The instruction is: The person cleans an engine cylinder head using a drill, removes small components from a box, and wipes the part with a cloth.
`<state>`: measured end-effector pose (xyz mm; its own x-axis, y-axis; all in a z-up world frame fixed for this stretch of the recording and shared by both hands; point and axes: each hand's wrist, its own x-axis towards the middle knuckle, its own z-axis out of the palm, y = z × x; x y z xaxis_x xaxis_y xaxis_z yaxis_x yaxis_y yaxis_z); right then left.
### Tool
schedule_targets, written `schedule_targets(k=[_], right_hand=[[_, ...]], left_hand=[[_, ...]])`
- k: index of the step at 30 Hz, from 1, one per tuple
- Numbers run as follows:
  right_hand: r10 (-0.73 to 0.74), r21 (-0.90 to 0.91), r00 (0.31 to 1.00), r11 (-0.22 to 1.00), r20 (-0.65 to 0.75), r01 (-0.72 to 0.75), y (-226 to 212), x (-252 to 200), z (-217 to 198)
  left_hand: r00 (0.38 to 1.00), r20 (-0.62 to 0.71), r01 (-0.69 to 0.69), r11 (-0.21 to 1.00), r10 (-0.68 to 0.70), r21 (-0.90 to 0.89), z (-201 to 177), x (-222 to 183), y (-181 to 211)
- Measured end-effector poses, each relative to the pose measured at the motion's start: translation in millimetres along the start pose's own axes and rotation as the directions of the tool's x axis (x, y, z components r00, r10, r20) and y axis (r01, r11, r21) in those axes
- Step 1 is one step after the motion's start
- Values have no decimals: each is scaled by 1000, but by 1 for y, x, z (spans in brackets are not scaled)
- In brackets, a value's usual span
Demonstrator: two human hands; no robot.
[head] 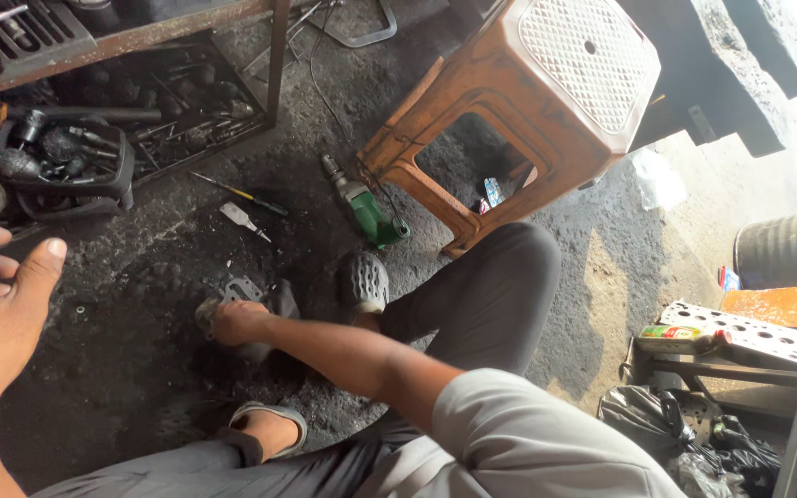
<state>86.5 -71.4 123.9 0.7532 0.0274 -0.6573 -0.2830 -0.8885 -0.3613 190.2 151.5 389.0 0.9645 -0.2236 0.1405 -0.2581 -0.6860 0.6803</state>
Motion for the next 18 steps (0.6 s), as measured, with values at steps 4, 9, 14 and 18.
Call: schedule_targets(k=[4,9,14,18], right_hand=[[169,708,955,642,245,-295,16,-8,-13],[-314,191,944,925,-103,329,56,1,16],[-674,-831,710,503,-205,238,28,32,37],[-369,-697,928,678,-49,233,23,30,41]], left_hand=[[1000,13,-12,999,11,30,-3,-1,15],[998,64,4,997,1,-71,0,-2,44],[995,95,3,996,-11,85,-30,-3,73],[998,60,12,997,-7,-73,-10,3,62]])
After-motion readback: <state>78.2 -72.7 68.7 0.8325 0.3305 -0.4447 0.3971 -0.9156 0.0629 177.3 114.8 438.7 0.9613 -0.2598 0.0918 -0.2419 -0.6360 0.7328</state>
